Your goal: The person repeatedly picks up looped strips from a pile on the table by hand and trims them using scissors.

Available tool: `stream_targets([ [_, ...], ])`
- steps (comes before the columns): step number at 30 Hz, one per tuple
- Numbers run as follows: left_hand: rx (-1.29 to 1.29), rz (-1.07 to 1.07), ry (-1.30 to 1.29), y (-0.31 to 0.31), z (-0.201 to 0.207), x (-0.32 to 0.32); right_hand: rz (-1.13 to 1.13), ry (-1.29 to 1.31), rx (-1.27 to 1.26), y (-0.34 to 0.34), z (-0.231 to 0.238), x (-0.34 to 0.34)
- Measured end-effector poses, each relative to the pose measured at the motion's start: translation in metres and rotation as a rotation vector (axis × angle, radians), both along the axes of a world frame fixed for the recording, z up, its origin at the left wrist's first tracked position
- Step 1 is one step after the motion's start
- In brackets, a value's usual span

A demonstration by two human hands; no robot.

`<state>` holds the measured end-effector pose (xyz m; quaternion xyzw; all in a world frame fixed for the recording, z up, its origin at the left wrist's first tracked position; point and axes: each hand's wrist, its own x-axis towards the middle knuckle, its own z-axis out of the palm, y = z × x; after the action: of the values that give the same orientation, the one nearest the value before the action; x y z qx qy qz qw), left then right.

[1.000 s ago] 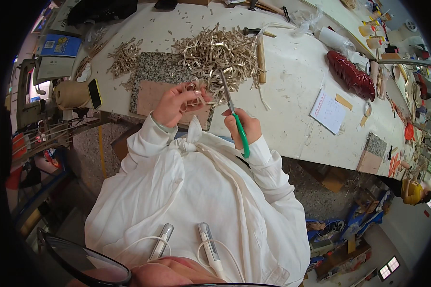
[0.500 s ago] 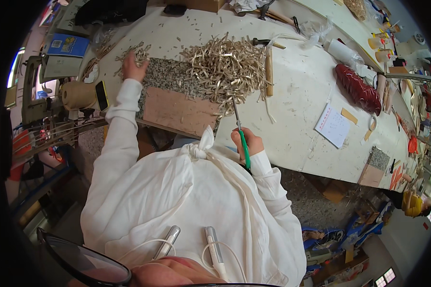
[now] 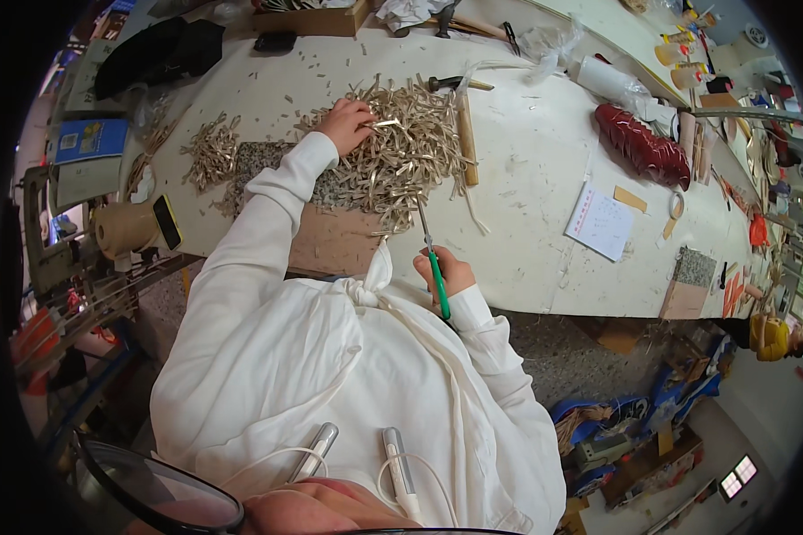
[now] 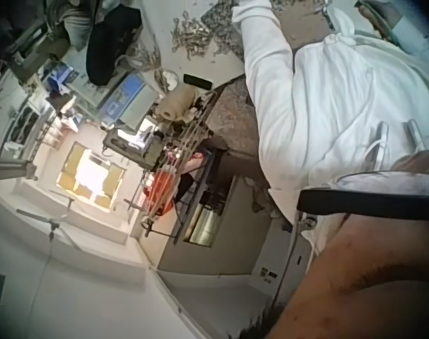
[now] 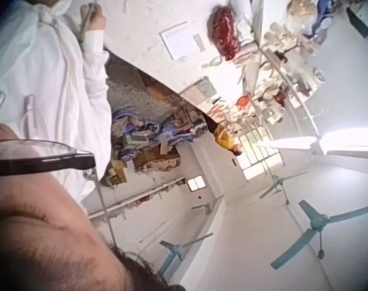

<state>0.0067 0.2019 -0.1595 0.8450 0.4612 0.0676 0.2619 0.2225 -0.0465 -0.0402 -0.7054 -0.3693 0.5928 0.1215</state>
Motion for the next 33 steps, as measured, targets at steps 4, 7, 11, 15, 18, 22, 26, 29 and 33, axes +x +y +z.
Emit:
stream_targets([
  [4,0.064,-0.062,-0.02,-0.001,-0.003,-0.009,-0.042,0.105,0.026,0.013,-0.001,0.003],
  [7,0.213,-0.066,-0.137,-0.012,0.022,-0.013,-0.011,0.125,0.045,0.028,0.001,0.009],
  [11,0.034,-0.149,-0.16,-0.027,0.075,-0.017,0.081,0.144,0.015,0.039,-0.001,0.016],
  [15,-0.21,-0.257,-0.328,-0.048,0.138,-0.017,0.162,0.22,0.102,0.039,0.016,0.021],
  [18,-0.497,-0.297,-0.36,-0.059,0.16,-0.024,0.26,0.214,0.204,0.034,0.032,0.026],
  [22,-0.587,-0.376,-0.405,-0.068,0.179,-0.021,0.33,0.13,0.293,0.018,0.052,0.031],
  [26,-0.607,-0.443,-0.467,-0.079,0.188,-0.015,0.313,0.027,0.432,-0.004,0.053,0.03],
  [29,-0.943,0.057,-0.986,-0.103,0.185,-0.006,0.247,-0.049,0.64,-0.014,0.052,0.026],
  [33,-1.338,0.228,-1.499,-0.139,0.157,0.017,0.043,-0.132,0.727,-0.033,0.061,0.012],
])
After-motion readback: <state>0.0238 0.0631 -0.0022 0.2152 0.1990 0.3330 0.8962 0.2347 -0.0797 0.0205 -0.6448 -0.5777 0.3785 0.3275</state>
